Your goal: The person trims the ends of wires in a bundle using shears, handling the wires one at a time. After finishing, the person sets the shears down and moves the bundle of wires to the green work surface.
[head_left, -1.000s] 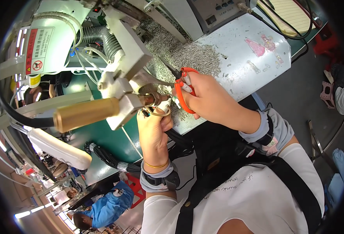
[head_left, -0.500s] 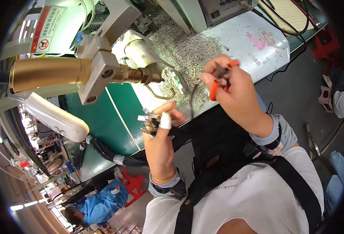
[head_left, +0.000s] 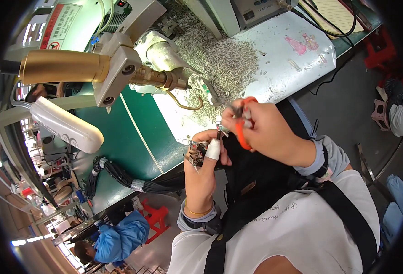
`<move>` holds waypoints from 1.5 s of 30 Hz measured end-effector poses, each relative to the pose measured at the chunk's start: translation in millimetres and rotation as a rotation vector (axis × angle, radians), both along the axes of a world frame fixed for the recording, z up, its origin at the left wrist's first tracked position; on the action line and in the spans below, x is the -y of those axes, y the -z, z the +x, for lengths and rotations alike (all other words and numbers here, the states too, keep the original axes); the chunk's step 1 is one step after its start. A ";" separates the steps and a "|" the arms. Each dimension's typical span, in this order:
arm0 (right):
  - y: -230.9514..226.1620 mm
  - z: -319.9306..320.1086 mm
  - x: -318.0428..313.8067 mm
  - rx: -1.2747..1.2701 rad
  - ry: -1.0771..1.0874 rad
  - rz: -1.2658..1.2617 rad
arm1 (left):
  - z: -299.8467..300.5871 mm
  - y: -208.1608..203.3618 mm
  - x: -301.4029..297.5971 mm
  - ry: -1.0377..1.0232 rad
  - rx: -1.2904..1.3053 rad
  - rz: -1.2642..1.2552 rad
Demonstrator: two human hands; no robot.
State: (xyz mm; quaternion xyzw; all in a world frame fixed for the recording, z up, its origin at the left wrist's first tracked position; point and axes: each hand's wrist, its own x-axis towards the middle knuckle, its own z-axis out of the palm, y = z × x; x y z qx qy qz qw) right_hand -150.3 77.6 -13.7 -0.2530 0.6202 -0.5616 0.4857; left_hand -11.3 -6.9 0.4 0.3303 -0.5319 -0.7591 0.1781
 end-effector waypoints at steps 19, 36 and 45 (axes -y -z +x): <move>18.1 11.2 -8.3 -0.359 0.081 -0.393 | -0.7 -2.5 0.8 -0.075 0.061 -0.173; 11.2 20.2 -5.6 -0.614 0.140 -0.301 | -4.1 10.9 -9.0 -0.196 0.114 -0.343; 19.8 18.5 -2.5 -0.042 0.120 -0.278 | -8.2 14.4 -5.4 -0.153 0.021 -0.464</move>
